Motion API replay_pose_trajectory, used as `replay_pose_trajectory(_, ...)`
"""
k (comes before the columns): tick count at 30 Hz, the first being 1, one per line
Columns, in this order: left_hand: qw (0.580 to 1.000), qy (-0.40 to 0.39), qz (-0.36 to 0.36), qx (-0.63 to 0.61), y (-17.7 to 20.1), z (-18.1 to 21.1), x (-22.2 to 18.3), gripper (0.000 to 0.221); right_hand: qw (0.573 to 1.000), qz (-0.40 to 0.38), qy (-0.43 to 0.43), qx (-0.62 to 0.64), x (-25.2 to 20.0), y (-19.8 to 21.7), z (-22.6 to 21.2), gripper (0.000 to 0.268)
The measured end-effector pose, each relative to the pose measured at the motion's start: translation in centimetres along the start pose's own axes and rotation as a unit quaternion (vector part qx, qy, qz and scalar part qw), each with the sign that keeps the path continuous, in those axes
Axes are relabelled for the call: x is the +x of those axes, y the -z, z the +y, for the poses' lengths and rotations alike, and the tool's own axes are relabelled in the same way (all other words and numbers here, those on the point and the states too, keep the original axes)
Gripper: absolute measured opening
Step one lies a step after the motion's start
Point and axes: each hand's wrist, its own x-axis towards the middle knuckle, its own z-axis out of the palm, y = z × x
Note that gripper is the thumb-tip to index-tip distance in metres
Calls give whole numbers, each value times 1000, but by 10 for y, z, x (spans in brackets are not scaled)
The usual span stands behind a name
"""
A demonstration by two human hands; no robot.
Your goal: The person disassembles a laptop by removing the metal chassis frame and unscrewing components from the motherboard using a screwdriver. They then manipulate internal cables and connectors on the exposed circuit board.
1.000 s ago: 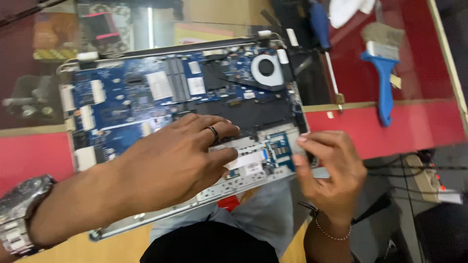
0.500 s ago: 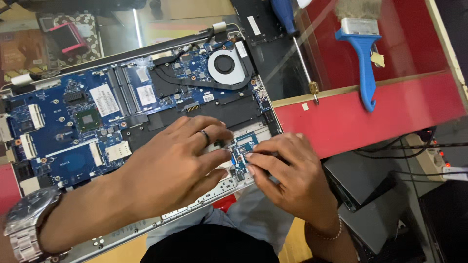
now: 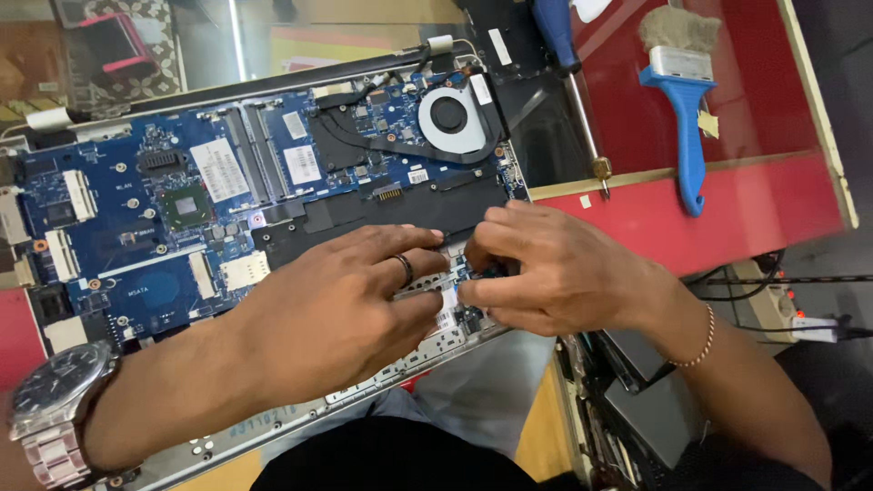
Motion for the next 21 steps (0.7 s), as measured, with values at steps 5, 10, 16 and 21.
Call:
replay_pose_trajectory(5,1000,-11,19,7,-2,-2,-2,25,999,-8,37,-15,10,-7,6,11)
replay_pose_trajectory(10,998,-25,38,32,-4,-2,-2,25,999,-16,44,7,14,-12,10,13)
replay_pose_trajectory(16,996,-50,51,61,-5,0,-1,22,999,-16,33,-1,9,-13,10,11)
replay_pose_trajectory(21,995,-55,48,73,-5,0,-2,23,993,27,-36,105,5,5,3,9)
